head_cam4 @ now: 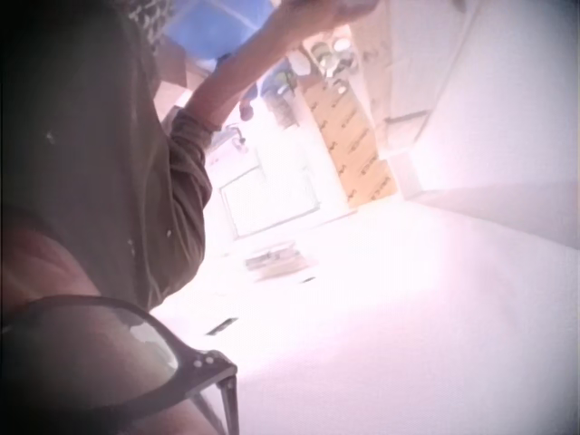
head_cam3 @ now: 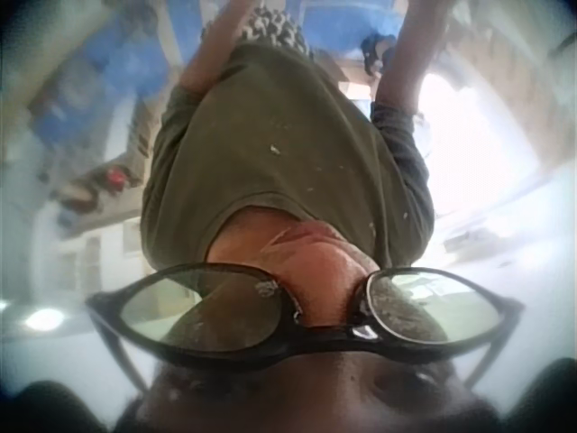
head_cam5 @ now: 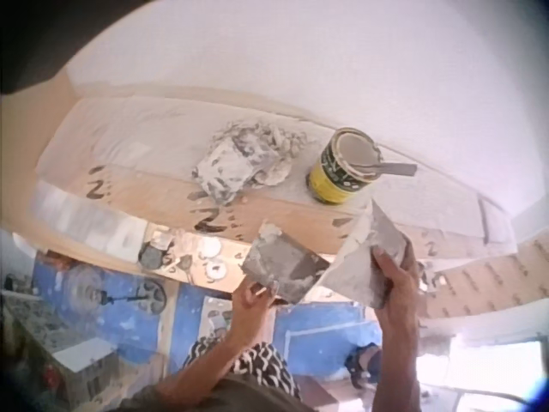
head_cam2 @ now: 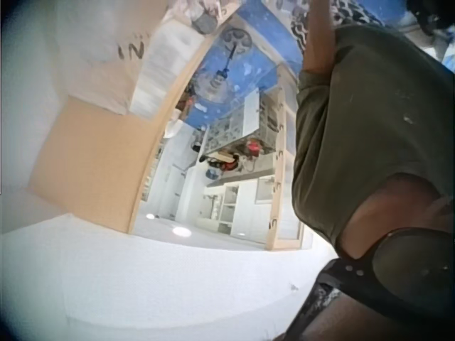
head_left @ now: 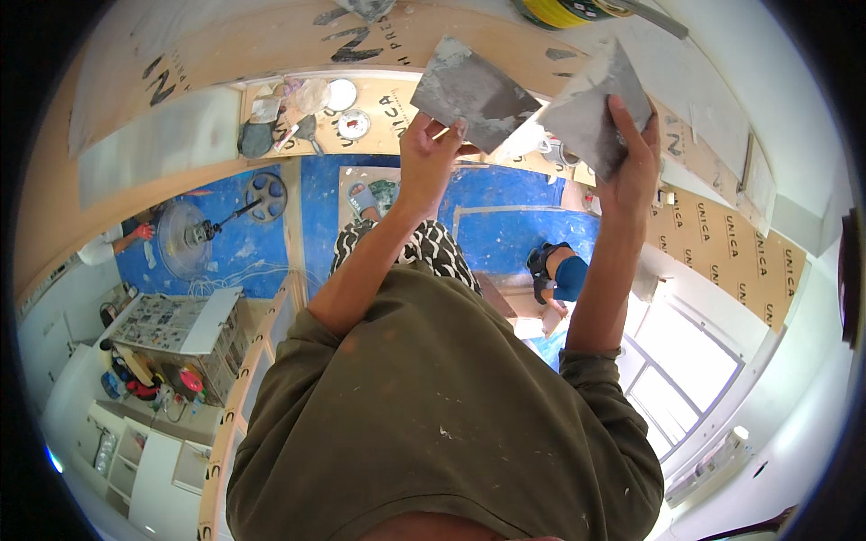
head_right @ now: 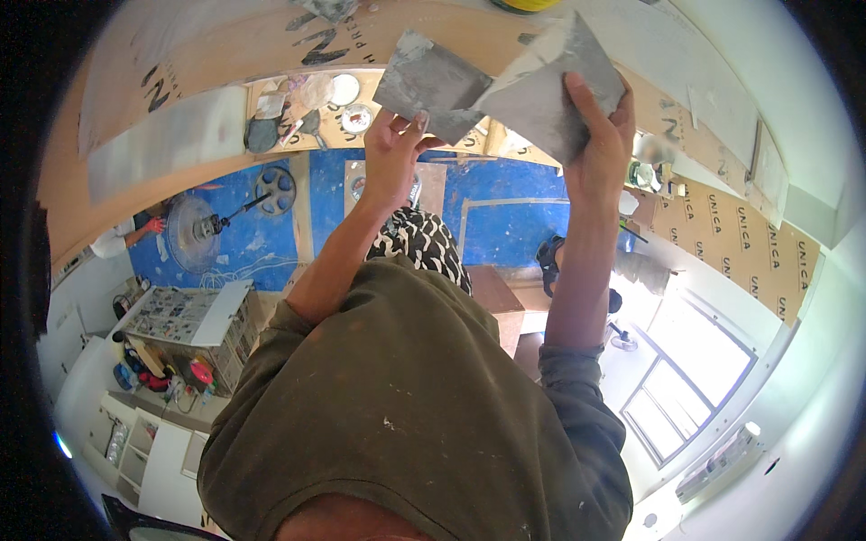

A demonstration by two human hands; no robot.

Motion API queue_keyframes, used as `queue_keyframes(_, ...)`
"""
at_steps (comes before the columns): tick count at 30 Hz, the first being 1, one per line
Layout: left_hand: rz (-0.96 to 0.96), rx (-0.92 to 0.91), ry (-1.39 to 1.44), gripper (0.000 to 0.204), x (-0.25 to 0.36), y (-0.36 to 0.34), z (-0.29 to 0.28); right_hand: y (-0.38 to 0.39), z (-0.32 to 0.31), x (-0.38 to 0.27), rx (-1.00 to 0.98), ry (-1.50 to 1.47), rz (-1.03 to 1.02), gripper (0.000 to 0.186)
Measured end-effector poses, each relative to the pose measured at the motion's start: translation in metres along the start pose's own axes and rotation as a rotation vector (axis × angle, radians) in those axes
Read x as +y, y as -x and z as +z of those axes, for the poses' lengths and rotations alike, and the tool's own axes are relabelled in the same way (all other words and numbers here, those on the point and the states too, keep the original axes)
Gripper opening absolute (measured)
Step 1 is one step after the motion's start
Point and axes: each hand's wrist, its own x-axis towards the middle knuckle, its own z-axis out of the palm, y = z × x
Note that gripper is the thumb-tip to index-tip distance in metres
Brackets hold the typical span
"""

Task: The person applies plaster to the ceiling using a putty knife, then uses two putty knives to scrape and transfer the plaster between them.

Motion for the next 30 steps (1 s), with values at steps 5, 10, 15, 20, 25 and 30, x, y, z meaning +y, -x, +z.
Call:
queue_keyframes(5,-0.029,0.008,-0.011,0.028,-0.01,-0.004,0.004,0.002,-0.003,0.022,0.0,-0.139,0.14,0.041)
queue_keyframes(10,0.054,-0.041,-0.084,0.021,-0.027,-0.005,0.006,0.014,0.007,0.063,0.029,-0.207,0.271,0.035)
queue_keyframes(15,0.198,-0.021,-0.265,0.021,-0.036,-0.006,0.004,0.028,0.024,0.085,0.075,-0.171,0.247,0.035)
queue_keyframes(20,0.194,0.028,-0.213,0.025,-0.05,-0.006,0.003,0.027,0.031,0.102,0.038,0.142,0.092,0.028)
queue_keyframes(25,0.232,0.02,-0.315,0.037,-0.045,-0.012,0.008,0.02,0.036,0.101,-0.037,0.43,0.003,0.024)
queue_keyframes(30,0.195,0.02,-0.248,0.037,-0.043,-0.011,0.008,0.014,0.045,0.109,-0.028,0.517,-0.085,0.024)
